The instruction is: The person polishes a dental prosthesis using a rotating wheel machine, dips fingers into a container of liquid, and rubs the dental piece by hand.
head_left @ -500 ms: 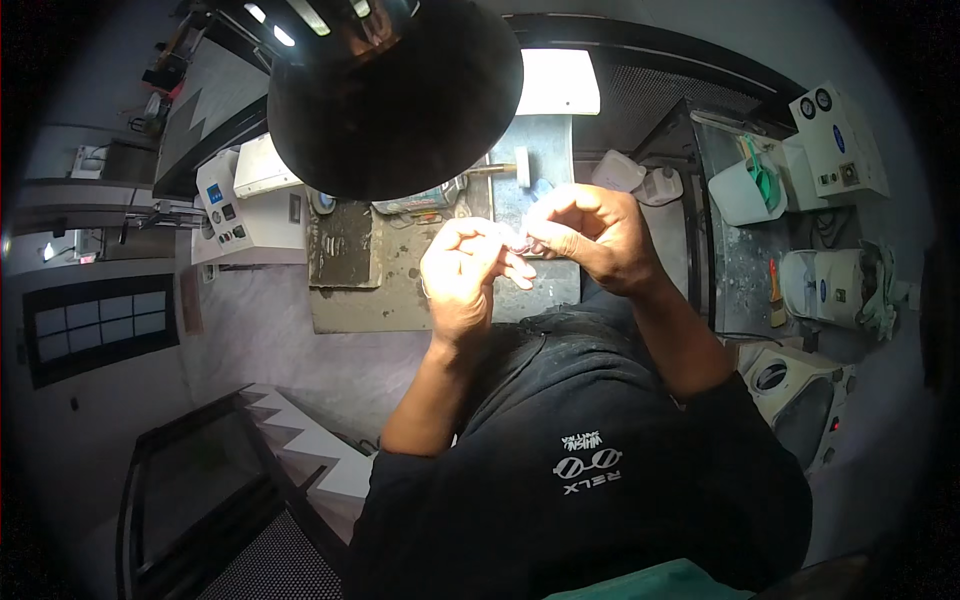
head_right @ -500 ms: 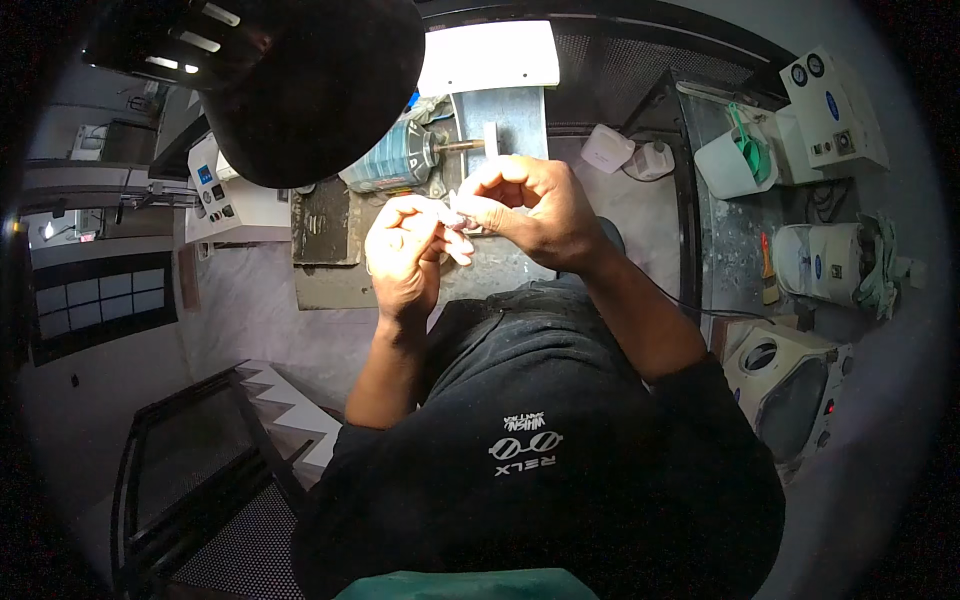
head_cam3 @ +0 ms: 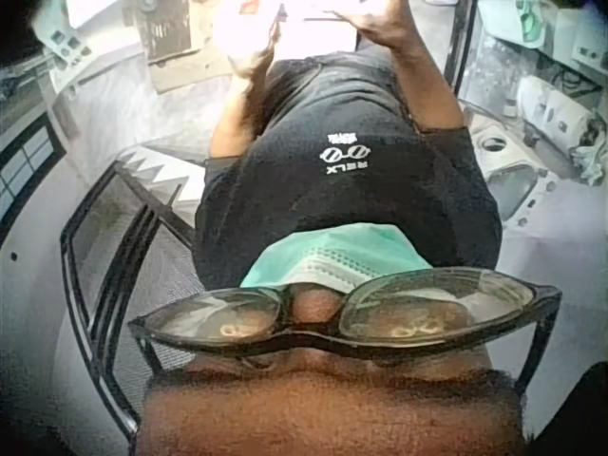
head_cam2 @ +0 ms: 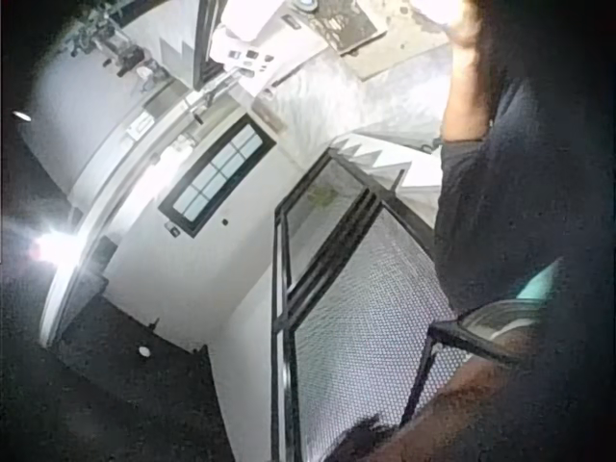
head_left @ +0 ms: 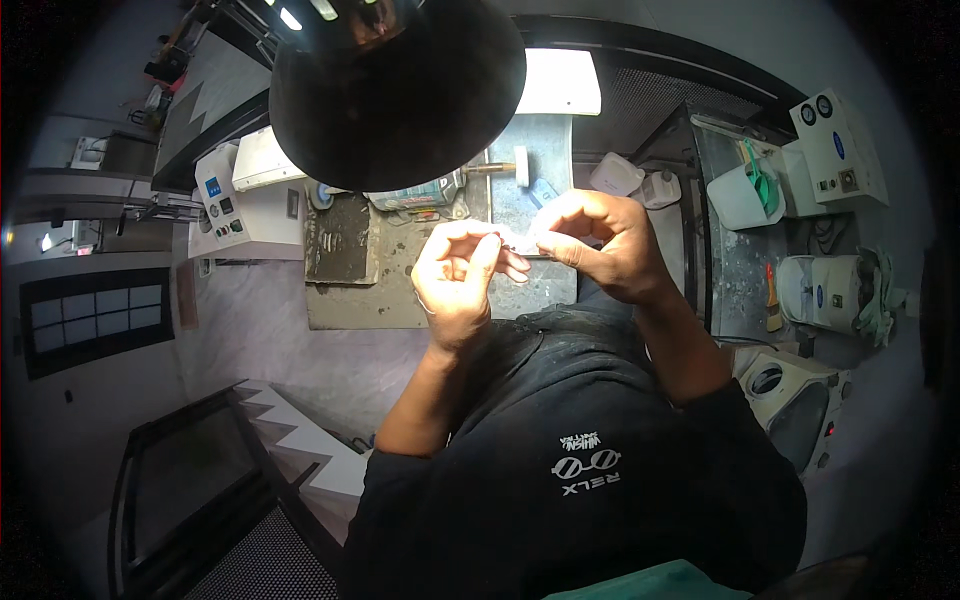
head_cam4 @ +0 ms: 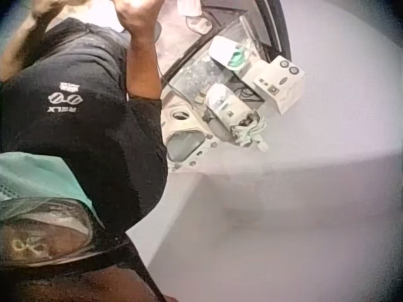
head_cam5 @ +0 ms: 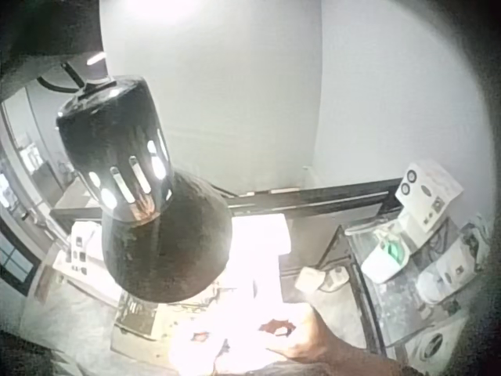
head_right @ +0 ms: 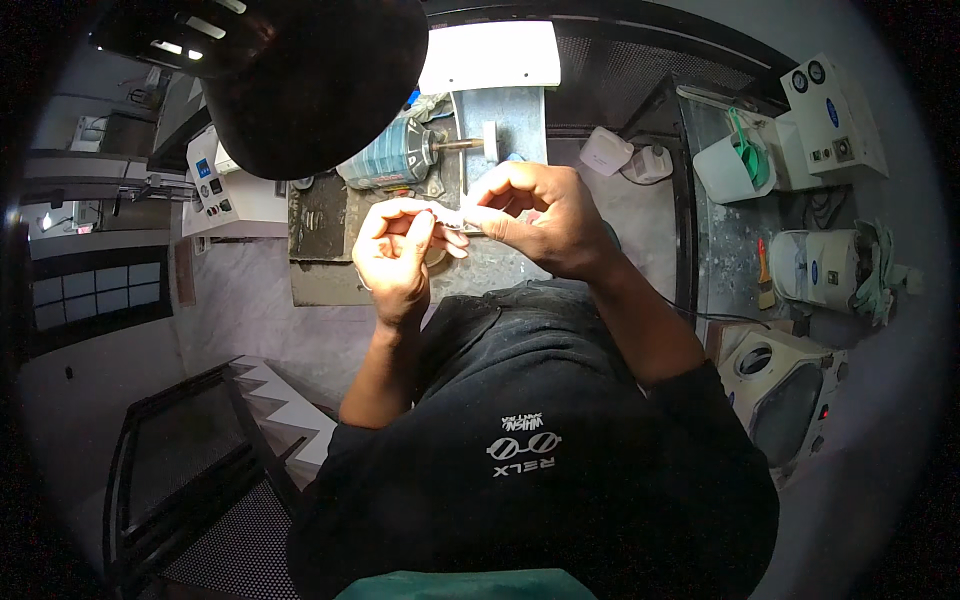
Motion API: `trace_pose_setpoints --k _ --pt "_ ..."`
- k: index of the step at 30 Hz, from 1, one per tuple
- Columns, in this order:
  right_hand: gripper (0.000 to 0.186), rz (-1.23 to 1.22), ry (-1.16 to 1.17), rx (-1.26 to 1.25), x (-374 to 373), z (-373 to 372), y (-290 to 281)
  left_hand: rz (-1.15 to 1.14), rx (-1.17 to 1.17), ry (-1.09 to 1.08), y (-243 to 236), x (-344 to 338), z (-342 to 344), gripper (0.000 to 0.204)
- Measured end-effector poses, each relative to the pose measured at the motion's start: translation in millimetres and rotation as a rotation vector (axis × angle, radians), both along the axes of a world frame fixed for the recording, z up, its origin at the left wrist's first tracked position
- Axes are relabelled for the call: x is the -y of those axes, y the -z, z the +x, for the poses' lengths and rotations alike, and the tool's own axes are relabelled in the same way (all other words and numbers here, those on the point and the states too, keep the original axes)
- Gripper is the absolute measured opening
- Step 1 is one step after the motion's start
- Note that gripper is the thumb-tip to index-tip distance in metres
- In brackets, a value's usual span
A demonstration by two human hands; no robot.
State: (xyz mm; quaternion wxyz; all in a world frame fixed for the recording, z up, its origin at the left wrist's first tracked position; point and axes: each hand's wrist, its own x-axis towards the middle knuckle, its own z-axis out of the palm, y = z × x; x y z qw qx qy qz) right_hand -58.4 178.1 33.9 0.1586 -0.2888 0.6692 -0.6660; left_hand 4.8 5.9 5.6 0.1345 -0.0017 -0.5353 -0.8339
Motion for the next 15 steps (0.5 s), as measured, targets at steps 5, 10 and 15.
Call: trace_pose_setpoints --k 5,10,15 --pt "0.009 -0.008 0.019 0.076 -1.2 2.3 2.9 -0.066 -0.013 -0.031 -1.9 -1.1 2.3 0.010" --pt "0.009 -0.021 0.026 0.056 -2.9 3.9 2.3 -0.087 -0.041 -0.026 -3.9 -1.8 3.4 0.012" --pt "0.009 -0.015 0.032 0.083 -3.0 6.0 2.3 -0.124 -0.062 -0.033 -6.9 -2.9 6.0 0.012"
